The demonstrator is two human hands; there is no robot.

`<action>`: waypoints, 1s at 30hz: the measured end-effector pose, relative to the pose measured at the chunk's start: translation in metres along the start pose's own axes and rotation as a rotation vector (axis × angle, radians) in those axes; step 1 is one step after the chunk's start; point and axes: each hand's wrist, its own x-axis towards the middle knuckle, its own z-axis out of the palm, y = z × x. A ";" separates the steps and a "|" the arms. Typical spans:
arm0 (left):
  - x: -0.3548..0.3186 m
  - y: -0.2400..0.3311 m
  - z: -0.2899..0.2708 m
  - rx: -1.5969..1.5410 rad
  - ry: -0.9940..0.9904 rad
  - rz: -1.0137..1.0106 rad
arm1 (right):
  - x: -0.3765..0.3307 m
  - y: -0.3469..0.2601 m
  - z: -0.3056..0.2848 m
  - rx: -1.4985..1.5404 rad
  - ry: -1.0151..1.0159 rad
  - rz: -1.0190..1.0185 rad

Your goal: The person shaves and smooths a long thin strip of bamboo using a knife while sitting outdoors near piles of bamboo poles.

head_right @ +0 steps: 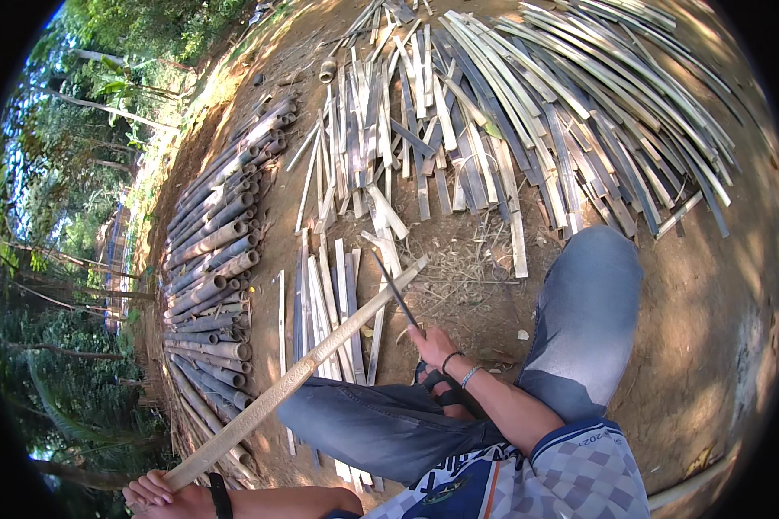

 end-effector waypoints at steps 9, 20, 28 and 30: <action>0.013 -0.007 0.005 0.543 0.278 0.074 | -0.118 -0.091 0.000 -0.194 -0.297 -0.569; 0.018 -0.008 0.022 0.658 0.372 0.078 | -0.116 -0.074 0.004 -0.030 -0.264 -0.537; 0.017 -0.014 0.026 0.726 0.430 0.104 | -0.072 -0.029 0.023 0.163 -0.100 -0.250; 0.017 -0.012 0.018 0.746 0.436 0.119 | -0.073 -0.038 0.013 0.202 -0.207 -0.014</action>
